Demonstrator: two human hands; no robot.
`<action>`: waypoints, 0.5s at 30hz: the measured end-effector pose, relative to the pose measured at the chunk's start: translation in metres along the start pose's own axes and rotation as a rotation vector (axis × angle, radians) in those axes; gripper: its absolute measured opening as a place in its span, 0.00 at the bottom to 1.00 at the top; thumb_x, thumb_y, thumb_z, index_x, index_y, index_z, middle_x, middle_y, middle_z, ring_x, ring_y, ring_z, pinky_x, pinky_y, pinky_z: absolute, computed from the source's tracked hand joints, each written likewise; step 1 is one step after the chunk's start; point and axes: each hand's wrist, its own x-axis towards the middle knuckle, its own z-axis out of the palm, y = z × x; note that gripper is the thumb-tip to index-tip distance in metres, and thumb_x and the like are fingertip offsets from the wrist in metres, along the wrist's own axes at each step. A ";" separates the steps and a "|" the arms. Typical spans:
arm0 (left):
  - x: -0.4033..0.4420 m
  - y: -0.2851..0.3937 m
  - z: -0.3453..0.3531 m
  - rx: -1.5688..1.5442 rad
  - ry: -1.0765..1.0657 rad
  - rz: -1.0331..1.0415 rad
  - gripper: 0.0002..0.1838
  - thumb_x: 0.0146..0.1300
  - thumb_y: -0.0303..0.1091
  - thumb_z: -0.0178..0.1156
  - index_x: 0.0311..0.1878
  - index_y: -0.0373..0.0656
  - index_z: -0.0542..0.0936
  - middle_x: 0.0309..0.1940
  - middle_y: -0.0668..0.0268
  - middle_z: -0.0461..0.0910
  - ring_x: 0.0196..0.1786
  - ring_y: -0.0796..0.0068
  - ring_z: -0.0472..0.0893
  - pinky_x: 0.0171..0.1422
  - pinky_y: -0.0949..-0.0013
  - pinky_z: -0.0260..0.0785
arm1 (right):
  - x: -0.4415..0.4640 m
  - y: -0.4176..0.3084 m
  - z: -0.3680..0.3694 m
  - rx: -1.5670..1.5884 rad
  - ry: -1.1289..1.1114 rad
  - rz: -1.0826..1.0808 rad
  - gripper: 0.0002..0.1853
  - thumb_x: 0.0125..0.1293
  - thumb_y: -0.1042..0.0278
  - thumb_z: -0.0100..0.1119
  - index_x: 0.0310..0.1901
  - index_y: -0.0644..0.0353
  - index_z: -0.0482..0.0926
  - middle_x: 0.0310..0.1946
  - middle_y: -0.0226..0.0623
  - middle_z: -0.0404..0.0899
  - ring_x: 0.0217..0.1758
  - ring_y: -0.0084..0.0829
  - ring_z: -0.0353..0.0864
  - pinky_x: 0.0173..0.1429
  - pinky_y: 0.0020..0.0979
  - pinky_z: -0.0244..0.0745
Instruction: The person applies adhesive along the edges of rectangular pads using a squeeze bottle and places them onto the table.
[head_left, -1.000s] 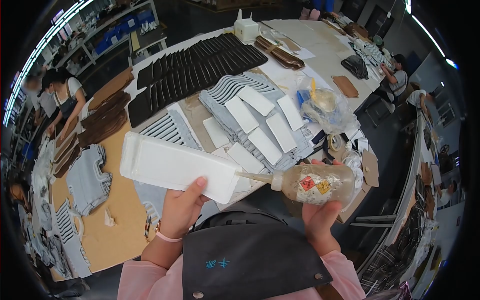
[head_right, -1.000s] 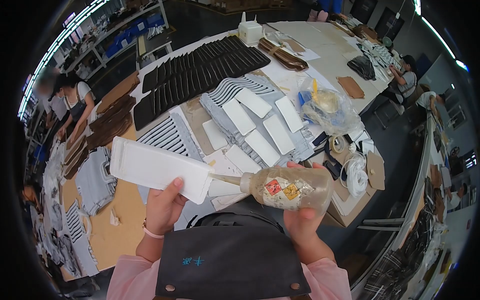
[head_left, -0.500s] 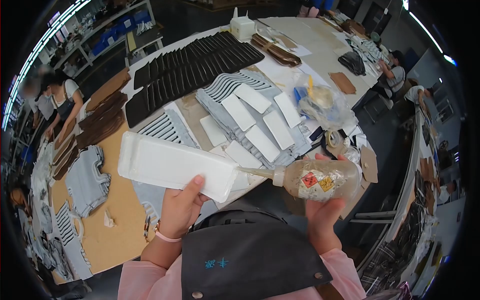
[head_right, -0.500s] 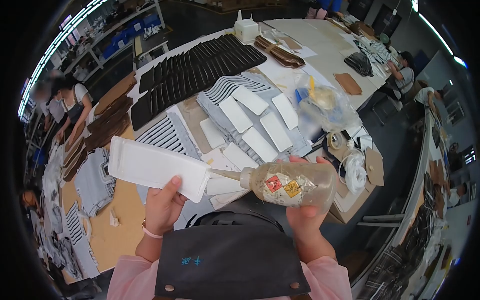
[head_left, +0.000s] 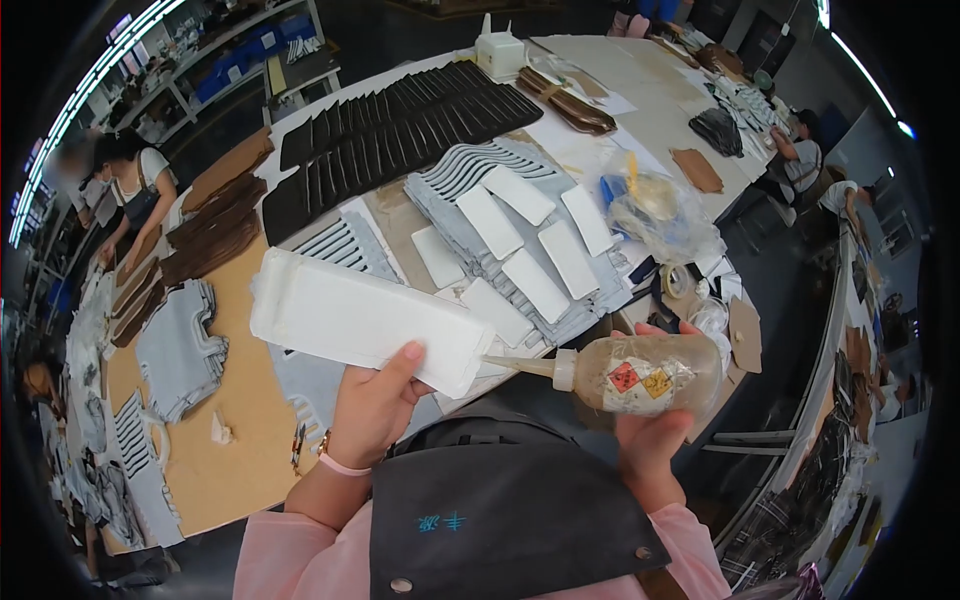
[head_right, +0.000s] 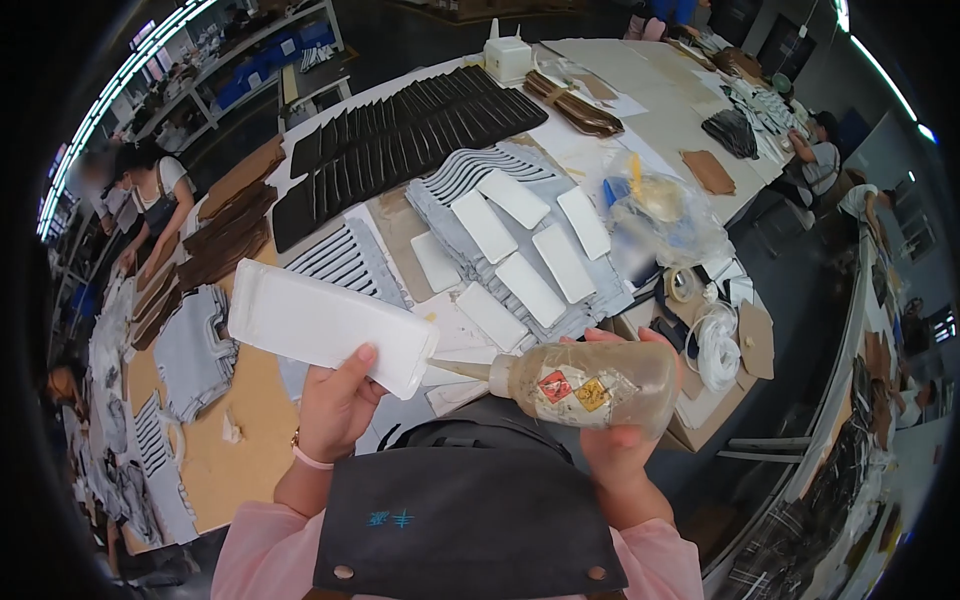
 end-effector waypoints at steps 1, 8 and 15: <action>0.000 0.000 -0.001 -0.008 -0.004 0.000 0.17 0.64 0.27 0.49 0.55 0.35 0.65 0.49 0.58 0.72 0.50 0.67 0.75 0.50 0.64 0.74 | 0.000 0.001 0.002 0.021 0.005 0.026 0.51 0.41 0.34 0.64 0.59 0.58 0.50 0.51 0.54 0.66 0.53 0.50 0.71 0.56 0.46 0.69; 0.003 0.000 -0.004 -0.031 -0.047 -0.001 0.18 0.64 0.27 0.49 0.56 0.33 0.63 0.50 0.57 0.71 0.51 0.66 0.75 0.51 0.65 0.74 | -0.007 0.011 -0.007 0.015 -0.151 0.156 0.48 0.49 0.33 0.56 0.61 0.61 0.51 0.52 0.50 0.66 0.56 0.45 0.69 0.60 0.45 0.65; 0.004 0.001 -0.006 0.003 -0.051 -0.002 0.18 0.64 0.27 0.48 0.56 0.32 0.64 0.50 0.57 0.72 0.50 0.67 0.75 0.51 0.65 0.74 | -0.003 0.012 0.000 0.050 -0.027 0.088 0.47 0.49 0.34 0.57 0.61 0.61 0.52 0.52 0.50 0.68 0.56 0.45 0.69 0.61 0.43 0.65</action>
